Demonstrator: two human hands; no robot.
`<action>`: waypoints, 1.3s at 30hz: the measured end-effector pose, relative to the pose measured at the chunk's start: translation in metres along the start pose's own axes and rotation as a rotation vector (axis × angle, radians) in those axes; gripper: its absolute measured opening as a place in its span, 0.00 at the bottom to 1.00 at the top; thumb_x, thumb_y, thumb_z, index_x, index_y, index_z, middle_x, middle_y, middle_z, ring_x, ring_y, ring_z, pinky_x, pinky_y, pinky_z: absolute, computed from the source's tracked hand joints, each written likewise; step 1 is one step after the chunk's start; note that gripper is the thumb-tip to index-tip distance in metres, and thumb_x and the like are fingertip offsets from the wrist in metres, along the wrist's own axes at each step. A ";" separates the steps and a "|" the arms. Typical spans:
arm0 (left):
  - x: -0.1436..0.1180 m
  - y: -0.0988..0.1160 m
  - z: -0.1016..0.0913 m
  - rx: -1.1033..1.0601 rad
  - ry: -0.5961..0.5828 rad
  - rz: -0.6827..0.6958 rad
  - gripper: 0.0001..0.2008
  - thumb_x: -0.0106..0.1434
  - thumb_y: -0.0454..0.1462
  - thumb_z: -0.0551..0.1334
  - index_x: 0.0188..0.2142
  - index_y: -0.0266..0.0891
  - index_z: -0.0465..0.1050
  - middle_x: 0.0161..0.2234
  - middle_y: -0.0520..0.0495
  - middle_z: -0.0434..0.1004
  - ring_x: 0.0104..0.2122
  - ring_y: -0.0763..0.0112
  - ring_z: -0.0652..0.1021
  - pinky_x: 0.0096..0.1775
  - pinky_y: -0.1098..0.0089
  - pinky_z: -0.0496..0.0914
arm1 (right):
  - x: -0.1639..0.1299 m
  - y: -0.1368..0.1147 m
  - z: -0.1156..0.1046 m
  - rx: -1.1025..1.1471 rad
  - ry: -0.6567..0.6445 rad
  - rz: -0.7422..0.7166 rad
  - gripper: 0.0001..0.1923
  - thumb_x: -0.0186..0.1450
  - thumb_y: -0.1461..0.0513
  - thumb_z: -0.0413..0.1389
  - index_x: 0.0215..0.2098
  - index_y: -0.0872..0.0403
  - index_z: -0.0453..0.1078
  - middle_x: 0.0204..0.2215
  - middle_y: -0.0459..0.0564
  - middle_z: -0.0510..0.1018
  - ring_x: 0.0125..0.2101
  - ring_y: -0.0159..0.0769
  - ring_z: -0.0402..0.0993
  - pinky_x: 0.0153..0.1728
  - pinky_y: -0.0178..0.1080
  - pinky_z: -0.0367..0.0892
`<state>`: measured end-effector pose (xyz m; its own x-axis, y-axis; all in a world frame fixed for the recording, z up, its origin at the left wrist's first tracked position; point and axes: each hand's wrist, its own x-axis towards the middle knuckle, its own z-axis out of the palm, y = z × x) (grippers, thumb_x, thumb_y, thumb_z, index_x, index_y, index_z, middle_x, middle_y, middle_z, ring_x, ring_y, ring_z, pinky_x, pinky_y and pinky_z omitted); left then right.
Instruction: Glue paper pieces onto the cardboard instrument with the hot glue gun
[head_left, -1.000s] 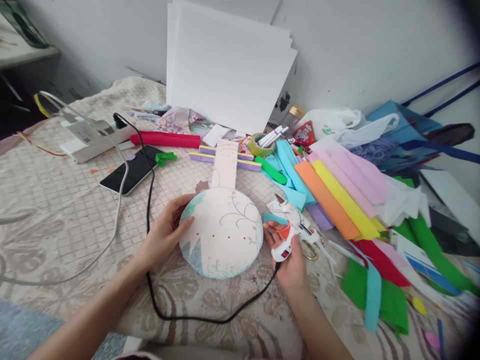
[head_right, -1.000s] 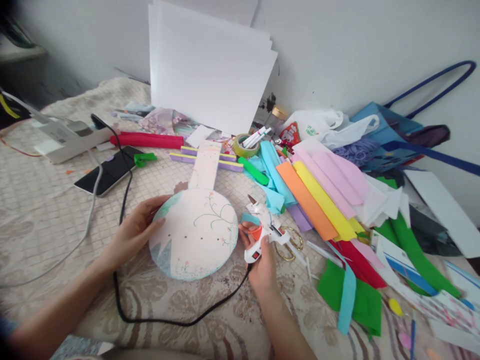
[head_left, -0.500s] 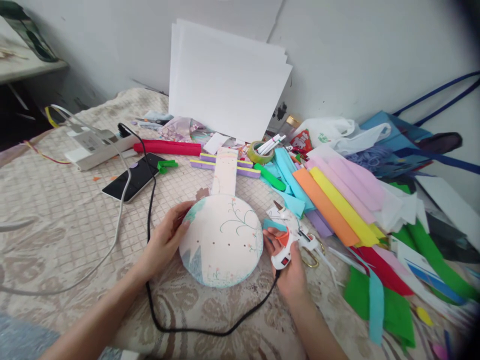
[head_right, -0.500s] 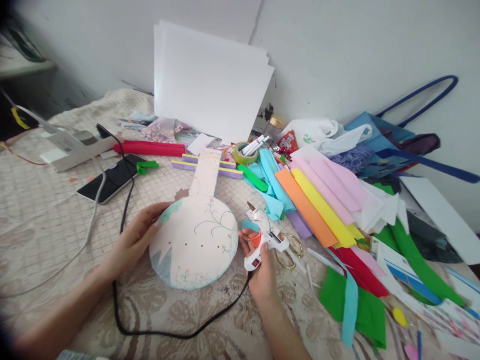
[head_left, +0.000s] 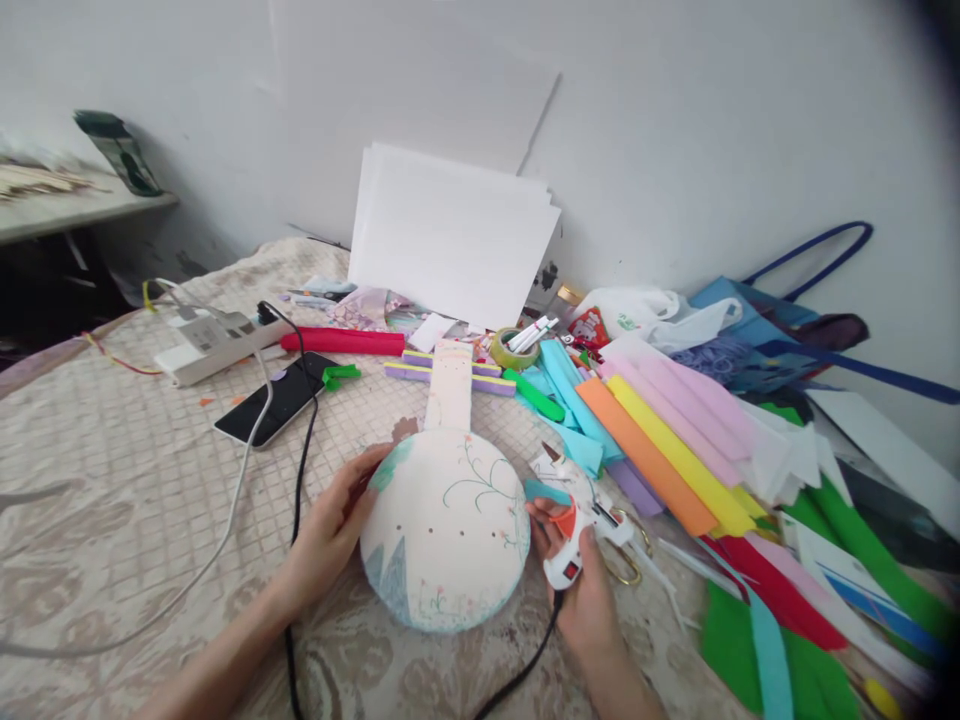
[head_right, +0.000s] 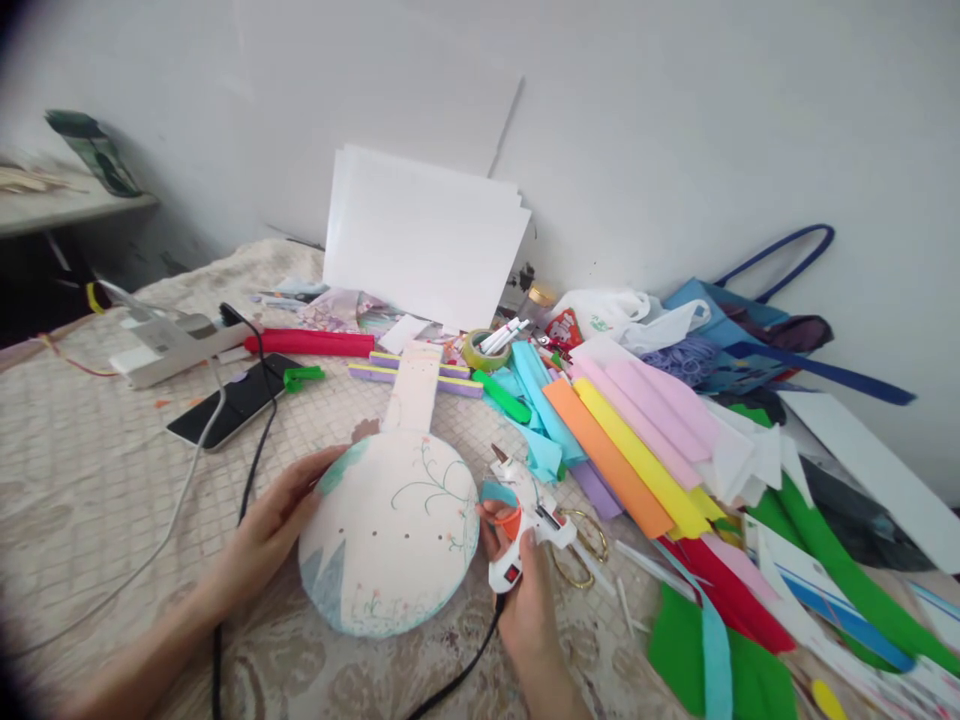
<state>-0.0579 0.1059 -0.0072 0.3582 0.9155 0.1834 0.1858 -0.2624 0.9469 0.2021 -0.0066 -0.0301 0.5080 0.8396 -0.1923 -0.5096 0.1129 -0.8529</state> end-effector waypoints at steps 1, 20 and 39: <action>0.000 -0.001 0.000 -0.002 -0.006 0.000 0.18 0.67 0.40 0.53 0.56 0.47 0.62 0.56 0.46 0.66 0.57 0.60 0.66 0.60 0.54 0.58 | 0.000 0.000 0.000 0.002 -0.003 0.002 0.19 0.60 0.46 0.56 0.41 0.50 0.74 0.42 0.50 0.79 0.48 0.44 0.73 0.53 0.48 0.66; 0.003 0.005 0.002 -0.024 0.087 -0.115 0.16 0.67 0.42 0.52 0.52 0.41 0.64 0.53 0.44 0.70 0.54 0.63 0.69 0.58 0.58 0.61 | -0.002 -0.005 0.005 0.019 -0.031 -0.023 0.18 0.60 0.47 0.56 0.39 0.50 0.74 0.41 0.49 0.79 0.47 0.42 0.73 0.56 0.49 0.61; 0.002 -0.006 0.002 0.027 0.048 -0.026 0.16 0.68 0.40 0.52 0.54 0.44 0.63 0.53 0.48 0.69 0.54 0.66 0.68 0.58 0.62 0.61 | -0.003 -0.002 0.005 0.039 -0.038 0.020 0.17 0.60 0.48 0.56 0.38 0.50 0.75 0.41 0.50 0.79 0.46 0.40 0.74 0.55 0.45 0.64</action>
<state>-0.0567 0.1089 -0.0129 0.3084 0.9356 0.1719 0.2194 -0.2458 0.9442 0.1981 -0.0068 -0.0254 0.4711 0.8614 -0.1898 -0.5467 0.1163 -0.8292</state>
